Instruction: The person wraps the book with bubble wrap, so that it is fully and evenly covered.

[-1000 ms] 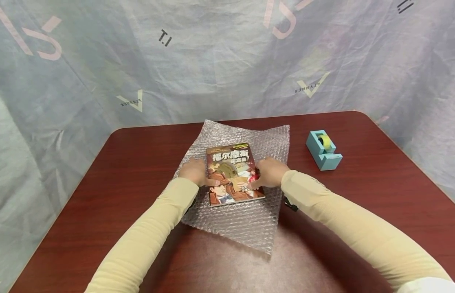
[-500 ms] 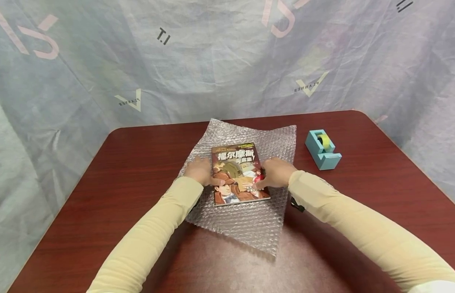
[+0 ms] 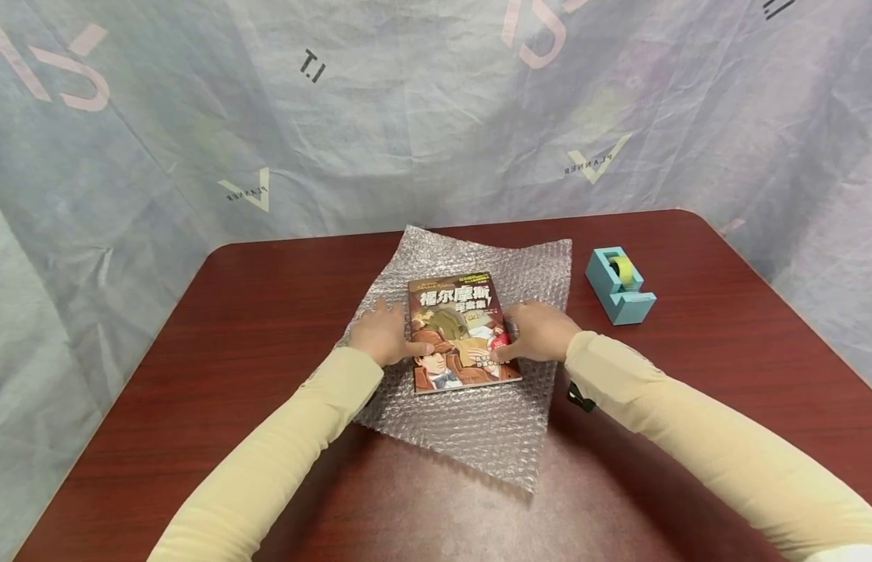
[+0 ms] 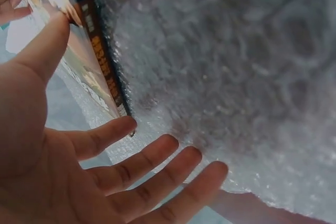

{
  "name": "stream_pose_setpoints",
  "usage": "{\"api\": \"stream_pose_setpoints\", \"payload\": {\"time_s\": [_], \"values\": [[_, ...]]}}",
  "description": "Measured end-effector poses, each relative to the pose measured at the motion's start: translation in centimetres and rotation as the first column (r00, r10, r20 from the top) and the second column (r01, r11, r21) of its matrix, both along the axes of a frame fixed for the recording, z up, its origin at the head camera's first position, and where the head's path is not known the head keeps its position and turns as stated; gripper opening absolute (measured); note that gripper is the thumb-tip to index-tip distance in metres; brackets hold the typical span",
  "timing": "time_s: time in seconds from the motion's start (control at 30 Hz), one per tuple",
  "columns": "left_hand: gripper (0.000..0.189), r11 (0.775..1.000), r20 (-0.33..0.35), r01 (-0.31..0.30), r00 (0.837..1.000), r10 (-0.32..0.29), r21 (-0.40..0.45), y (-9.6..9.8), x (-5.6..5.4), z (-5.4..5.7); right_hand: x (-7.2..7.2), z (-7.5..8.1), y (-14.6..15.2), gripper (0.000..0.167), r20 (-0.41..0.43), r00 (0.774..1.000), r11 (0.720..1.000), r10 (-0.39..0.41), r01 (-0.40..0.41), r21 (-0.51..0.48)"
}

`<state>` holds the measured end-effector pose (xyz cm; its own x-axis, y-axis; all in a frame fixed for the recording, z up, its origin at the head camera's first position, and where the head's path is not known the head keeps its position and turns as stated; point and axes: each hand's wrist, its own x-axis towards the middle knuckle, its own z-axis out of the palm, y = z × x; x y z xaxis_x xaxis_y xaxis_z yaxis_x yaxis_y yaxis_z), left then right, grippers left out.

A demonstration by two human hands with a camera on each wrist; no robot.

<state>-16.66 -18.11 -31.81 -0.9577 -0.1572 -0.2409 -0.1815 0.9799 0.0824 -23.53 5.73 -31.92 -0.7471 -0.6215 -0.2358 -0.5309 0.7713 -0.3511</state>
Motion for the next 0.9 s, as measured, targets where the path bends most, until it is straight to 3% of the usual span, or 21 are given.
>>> {"api": "stream_pose_setpoints", "payload": {"time_s": [0.1,0.2,0.3,0.37,0.5,0.6,0.67,0.77,0.9], "values": [[0.092,0.999,-0.035,0.025,0.999,-0.026,-0.025,0.0,0.4,0.0,0.1,0.1,0.3,0.077,-0.001,1.000,0.999,0.011,-0.011,-0.039],[0.083,0.997,-0.067,0.068,0.995,-0.070,-0.039,-0.1,0.7,0.2,0.2,0.1,0.6,0.066,-0.030,0.998,0.991,0.059,-0.063,-0.119],[0.065,0.983,-0.123,0.183,0.976,-0.182,-0.005,-0.2,1.1,0.5,0.5,0.1,1.0,0.047,-0.095,0.983,0.963,0.158,-0.174,-0.205],[0.049,0.955,-0.154,0.294,0.946,-0.286,0.030,-0.4,1.3,0.7,0.7,0.2,1.2,0.035,-0.115,0.967,0.936,0.227,-0.249,-0.249],[0.025,0.866,-0.172,0.490,0.866,-0.470,0.100,-0.7,2.0,1.0,0.9,0.3,1.7,0.022,-0.121,0.938,0.898,0.326,-0.347,-0.271],[0.021,0.809,-0.178,0.578,0.812,-0.557,0.106,-0.8,2.8,1.1,1.1,0.3,2.0,0.023,-0.110,0.924,0.889,0.367,-0.383,-0.250],[0.021,0.785,-0.171,0.610,0.790,-0.589,0.110,-0.8,3.3,1.2,1.2,0.3,2.2,0.025,-0.099,0.917,0.889,0.387,-0.399,-0.224],[0.026,0.765,-0.129,0.629,0.778,-0.615,0.140,-0.8,4.2,1.2,1.4,0.3,2.6,0.026,-0.076,0.901,0.882,0.427,-0.434,-0.183],[0.041,0.766,-0.053,0.615,0.785,-0.617,0.186,-0.8,5.1,1.2,1.8,0.3,3.2,0.032,-0.051,0.882,0.874,0.468,-0.471,-0.123]]}}
